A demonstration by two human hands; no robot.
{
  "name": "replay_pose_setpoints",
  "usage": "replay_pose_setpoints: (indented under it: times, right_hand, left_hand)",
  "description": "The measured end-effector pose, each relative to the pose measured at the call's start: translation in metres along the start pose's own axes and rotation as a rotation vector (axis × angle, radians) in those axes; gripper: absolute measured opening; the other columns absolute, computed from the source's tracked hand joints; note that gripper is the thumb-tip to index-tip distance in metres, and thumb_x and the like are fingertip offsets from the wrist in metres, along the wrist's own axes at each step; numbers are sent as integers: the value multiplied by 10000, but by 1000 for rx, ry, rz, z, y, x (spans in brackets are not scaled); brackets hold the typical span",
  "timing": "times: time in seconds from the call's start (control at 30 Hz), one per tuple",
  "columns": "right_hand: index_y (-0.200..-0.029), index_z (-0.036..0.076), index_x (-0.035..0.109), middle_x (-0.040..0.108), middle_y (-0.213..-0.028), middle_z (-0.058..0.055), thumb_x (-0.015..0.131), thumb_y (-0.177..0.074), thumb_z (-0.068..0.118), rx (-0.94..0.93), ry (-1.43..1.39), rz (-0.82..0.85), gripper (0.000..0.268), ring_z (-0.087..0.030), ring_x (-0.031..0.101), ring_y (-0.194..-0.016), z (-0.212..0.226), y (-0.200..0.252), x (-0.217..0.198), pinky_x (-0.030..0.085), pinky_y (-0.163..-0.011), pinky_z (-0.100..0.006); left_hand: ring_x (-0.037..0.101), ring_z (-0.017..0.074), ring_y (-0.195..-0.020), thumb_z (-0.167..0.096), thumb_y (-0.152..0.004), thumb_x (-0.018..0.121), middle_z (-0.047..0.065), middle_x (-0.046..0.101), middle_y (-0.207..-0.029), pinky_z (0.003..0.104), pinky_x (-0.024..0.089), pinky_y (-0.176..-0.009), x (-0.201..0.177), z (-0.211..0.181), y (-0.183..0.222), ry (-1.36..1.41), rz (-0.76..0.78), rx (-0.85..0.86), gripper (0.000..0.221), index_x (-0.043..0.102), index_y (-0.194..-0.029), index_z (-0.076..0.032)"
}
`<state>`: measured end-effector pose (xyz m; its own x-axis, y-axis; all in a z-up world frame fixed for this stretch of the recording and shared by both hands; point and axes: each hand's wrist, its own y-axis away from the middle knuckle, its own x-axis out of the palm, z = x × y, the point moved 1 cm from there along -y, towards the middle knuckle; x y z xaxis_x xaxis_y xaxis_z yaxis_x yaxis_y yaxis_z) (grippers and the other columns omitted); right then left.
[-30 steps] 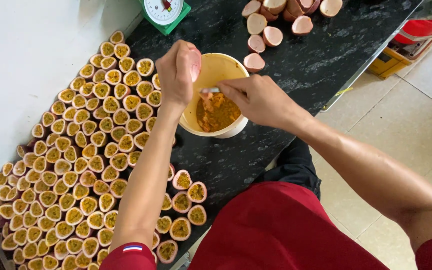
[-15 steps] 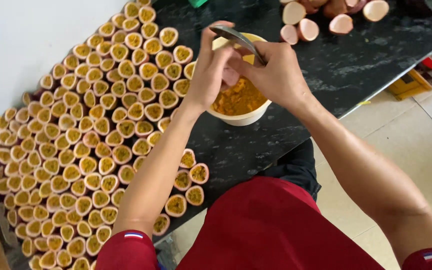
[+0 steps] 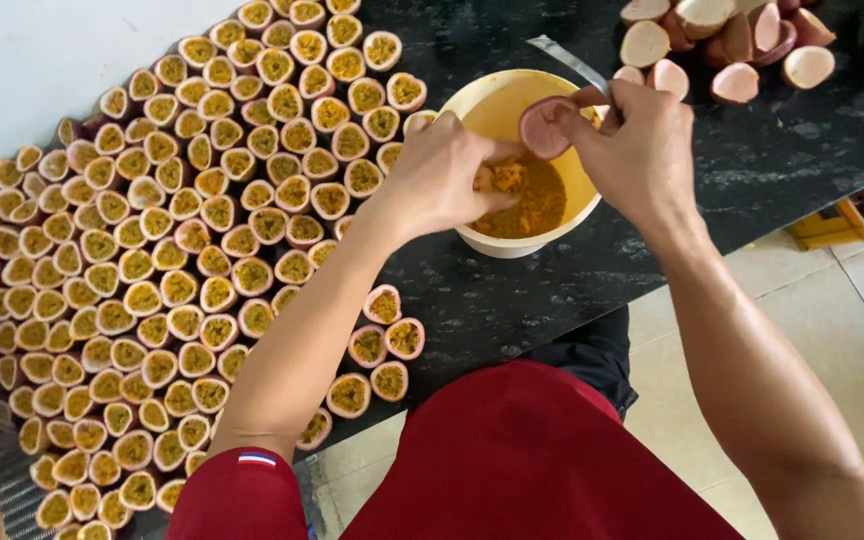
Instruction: Scooping the pulp out of halved passion fruits into a bowl using a spoon.
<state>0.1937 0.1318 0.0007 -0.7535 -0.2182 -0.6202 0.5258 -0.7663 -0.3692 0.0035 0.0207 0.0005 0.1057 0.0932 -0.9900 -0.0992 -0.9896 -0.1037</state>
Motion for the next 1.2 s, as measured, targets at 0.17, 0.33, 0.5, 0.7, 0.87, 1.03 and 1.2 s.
replay_pose_setpoints:
  times: [0.17, 0.33, 0.5, 0.7, 0.87, 1.03, 1.2]
  right_hand:
    - [-1116, 17, 791, 603, -680, -26, 850, -994, 229, -10, 30, 37, 252, -72, 543, -583, -5, 1, -9, 401, -505, -256]
    - [-1073, -15, 747, 655, -794, 8, 824, -1011, 205, -65, -122, -48, 242, -41, 580, -670, -13, -3, -34, 453, -600, -220]
    - [-955, -23, 733, 622, -775, 6, 803, -1021, 191, 289, -250, -132, 235, -64, 506, -693, -127, 14, -26, 393, -584, -318]
    - [-858, 5, 741, 662, -676, -92, 834, -839, 363, 537, 113, -2, 371, -158, 625, -656, -159, 31, -9, 509, -651, -361]
    - [-805, -18, 718, 592, -623, -54, 789, -906, 430, 598, 13, -31, 464, -152, 579, -554, -170, -9, 2, 452, -515, -350]
    - [-855, -40, 687, 545, -619, -12, 723, -1010, 480, 648, -163, -128, 544, -137, 520, -497, -150, -17, 4, 404, -419, -308]
    - [-1042, 51, 741, 523, -651, 53, 693, -977, 356, 586, -276, -107, 315, -67, 467, -510, -116, -1, -3, 384, -405, -288]
  left_hand:
    - [625, 76, -558, -312, -989, 706, 6, 753, -867, 204, 483, -502, -9, 45, 41, 598, -254, -262, 246, 758, -1141, -126]
    - [644, 81, -562, -371, -973, 685, 6, 746, -773, 246, 519, -537, 15, 63, 93, 439, -271, -755, 295, 770, -977, -88]
    - [589, 406, -1091, -485, -658, 895, 260, 674, -1113, 513, 475, -929, 72, 56, 113, -25, -132, -681, 688, 734, -1034, 68]
    - [441, 500, -1251, -500, -675, 914, 331, 550, -1289, 603, 404, -964, 108, 71, 116, -50, -8, -714, 659, 759, -996, 54]
    - [507, 403, -1271, -405, -711, 880, 215, 625, -1260, 553, 436, -1028, 81, 55, 109, 104, 95, -798, 639, 693, -1169, 0]
    - [702, 279, -1094, -356, -726, 848, 126, 703, -1212, 447, 575, -975, 46, 57, 116, 599, -81, -834, 695, 606, -1300, -49]
    - [682, 246, -1152, -255, -859, 842, 145, 673, -1285, 432, 559, -968, 26, 65, 111, 1422, -499, -390, 632, 569, -1366, 7]
